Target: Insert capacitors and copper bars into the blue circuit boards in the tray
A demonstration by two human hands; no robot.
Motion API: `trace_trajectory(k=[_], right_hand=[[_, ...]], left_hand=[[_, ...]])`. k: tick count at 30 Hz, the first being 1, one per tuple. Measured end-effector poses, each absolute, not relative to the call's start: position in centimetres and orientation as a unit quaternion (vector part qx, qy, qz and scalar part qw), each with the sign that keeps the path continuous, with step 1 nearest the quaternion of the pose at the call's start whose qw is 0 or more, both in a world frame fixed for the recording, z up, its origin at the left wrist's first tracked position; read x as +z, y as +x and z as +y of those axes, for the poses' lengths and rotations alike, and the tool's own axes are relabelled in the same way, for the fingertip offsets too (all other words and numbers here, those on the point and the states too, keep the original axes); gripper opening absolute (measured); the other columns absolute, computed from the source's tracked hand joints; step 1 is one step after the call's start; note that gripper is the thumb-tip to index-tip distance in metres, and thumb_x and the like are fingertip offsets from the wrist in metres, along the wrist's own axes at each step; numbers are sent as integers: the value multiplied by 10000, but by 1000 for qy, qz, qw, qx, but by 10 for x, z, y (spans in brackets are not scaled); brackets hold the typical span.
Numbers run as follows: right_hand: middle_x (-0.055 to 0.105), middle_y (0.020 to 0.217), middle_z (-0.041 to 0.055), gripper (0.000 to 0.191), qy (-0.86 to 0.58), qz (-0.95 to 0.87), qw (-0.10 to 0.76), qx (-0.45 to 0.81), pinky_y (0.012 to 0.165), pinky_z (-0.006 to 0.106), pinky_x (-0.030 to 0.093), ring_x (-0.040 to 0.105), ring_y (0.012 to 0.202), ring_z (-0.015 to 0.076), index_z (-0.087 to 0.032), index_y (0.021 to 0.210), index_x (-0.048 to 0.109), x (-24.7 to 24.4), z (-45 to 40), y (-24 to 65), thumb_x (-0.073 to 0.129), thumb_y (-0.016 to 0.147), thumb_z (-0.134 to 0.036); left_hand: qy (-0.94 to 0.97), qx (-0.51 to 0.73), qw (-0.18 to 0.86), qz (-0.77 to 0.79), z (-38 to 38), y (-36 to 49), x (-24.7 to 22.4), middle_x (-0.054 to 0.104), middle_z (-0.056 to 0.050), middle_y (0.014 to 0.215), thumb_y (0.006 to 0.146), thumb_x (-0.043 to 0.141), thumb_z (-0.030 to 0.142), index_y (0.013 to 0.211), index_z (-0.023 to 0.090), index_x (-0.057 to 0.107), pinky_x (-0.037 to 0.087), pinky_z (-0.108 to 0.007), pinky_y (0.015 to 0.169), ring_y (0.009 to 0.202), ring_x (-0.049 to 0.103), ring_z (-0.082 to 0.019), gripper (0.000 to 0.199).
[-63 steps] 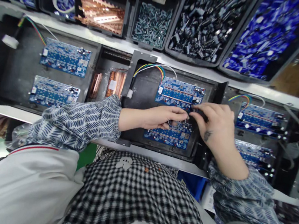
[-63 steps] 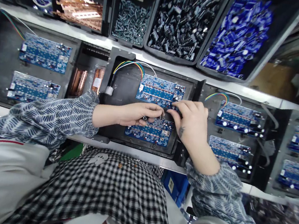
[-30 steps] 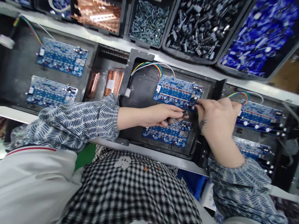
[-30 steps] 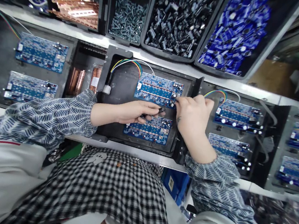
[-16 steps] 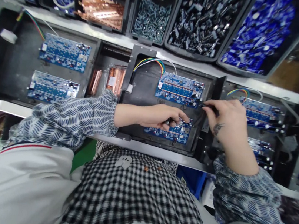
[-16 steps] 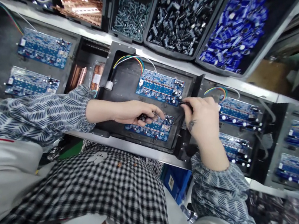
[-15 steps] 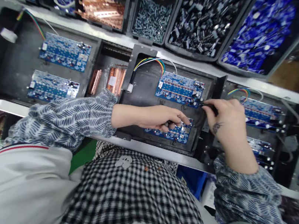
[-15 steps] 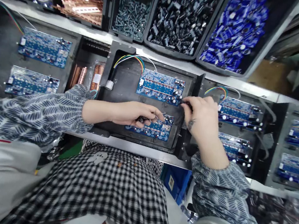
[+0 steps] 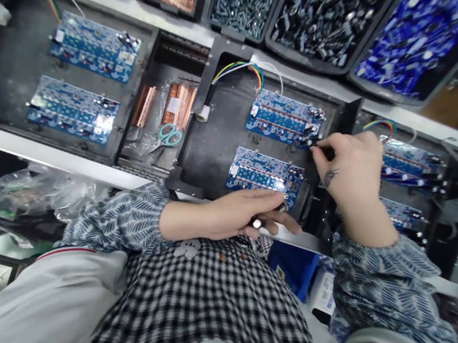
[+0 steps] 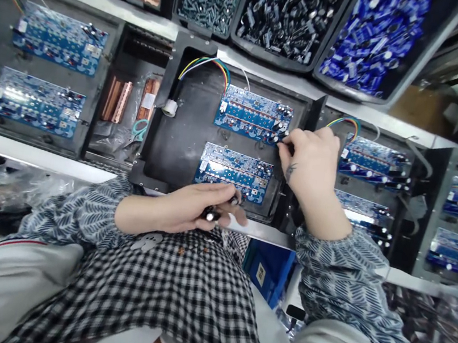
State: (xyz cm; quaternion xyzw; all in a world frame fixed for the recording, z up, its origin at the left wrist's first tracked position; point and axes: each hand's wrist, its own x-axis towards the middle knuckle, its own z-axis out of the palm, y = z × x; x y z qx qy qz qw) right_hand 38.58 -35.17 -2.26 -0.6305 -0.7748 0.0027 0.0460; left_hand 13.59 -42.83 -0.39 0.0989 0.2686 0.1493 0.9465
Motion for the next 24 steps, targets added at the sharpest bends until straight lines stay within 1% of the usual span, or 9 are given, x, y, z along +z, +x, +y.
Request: trace_trajectory(k=[3,6,9,13,15,17,19,21,24], right_hand=[[735,1005,147,199,-629,-775,43,31,949,598,405,570,1067,394,-252,967,692,-10,-363,377,539,978,-379],[723,1181,112,284,-562,-817,115,53,933,529,468,617,1081,347,-266,1169,671,8,-393,366,539,1007,-457],[738,1070,91,320,-477,-858,166,87,791,421,520,669,949,278,-222,1177,651,17,-437,351,610,988,-477],[727,864,68,173,-490,-858,148,37,673,388,466,650,792,255,-216,1015,689,11,-476,342,632,983,-376],[736,840,52,136,-510,-848,140,37,674,382,460,646,769,243,-236,991,707,4,-478,348,611,995,-332],[768,901,47,150,-520,-840,145,52,729,382,479,660,809,237,-251,1013,723,-3,-470,358,586,1010,-312],[788,971,63,175,-532,-834,137,50,784,395,477,667,867,248,-241,1035,742,-10,-459,369,580,1013,-303],[794,967,81,199,-547,-829,114,30,791,413,446,659,882,270,-221,1014,764,-18,-450,375,578,1010,-292],[796,942,80,233,-553,-828,91,8,785,419,399,639,865,276,-216,990,779,-26,-445,375,556,1017,-278]], left_hand=[[52,199,931,303,-433,148,-9,553,8,809,1036,619,301,920,142,587,264,-127,493,633,484,-42,199],[14,234,922,308,-438,154,-13,491,25,799,967,724,311,863,130,599,261,-129,505,617,440,-30,243],[6,261,913,312,-443,160,-15,460,32,753,916,784,312,825,125,607,242,-143,504,605,401,-41,274],[8,254,919,301,-448,169,-19,439,35,692,977,691,227,785,110,617,215,-167,502,574,354,-48,237],[-2,249,919,305,-449,171,-20,469,22,694,989,657,190,764,105,617,220,-169,504,582,385,-49,244],[-15,240,917,318,-450,169,-21,542,-11,723,1008,581,119,794,91,643,247,-163,508,603,438,-53,224],[-23,220,918,328,-450,165,-20,638,-66,789,997,474,5,878,69,672,286,-157,513,621,480,-58,240],[-19,199,923,328,-452,159,-19,703,-116,858,976,427,-58,963,54,679,314,-151,510,625,500,-62,276],[15,177,936,304,-455,153,-23,737,-135,923,1014,488,0,1013,55,685,274,-124,458,587,471,-45,204]])
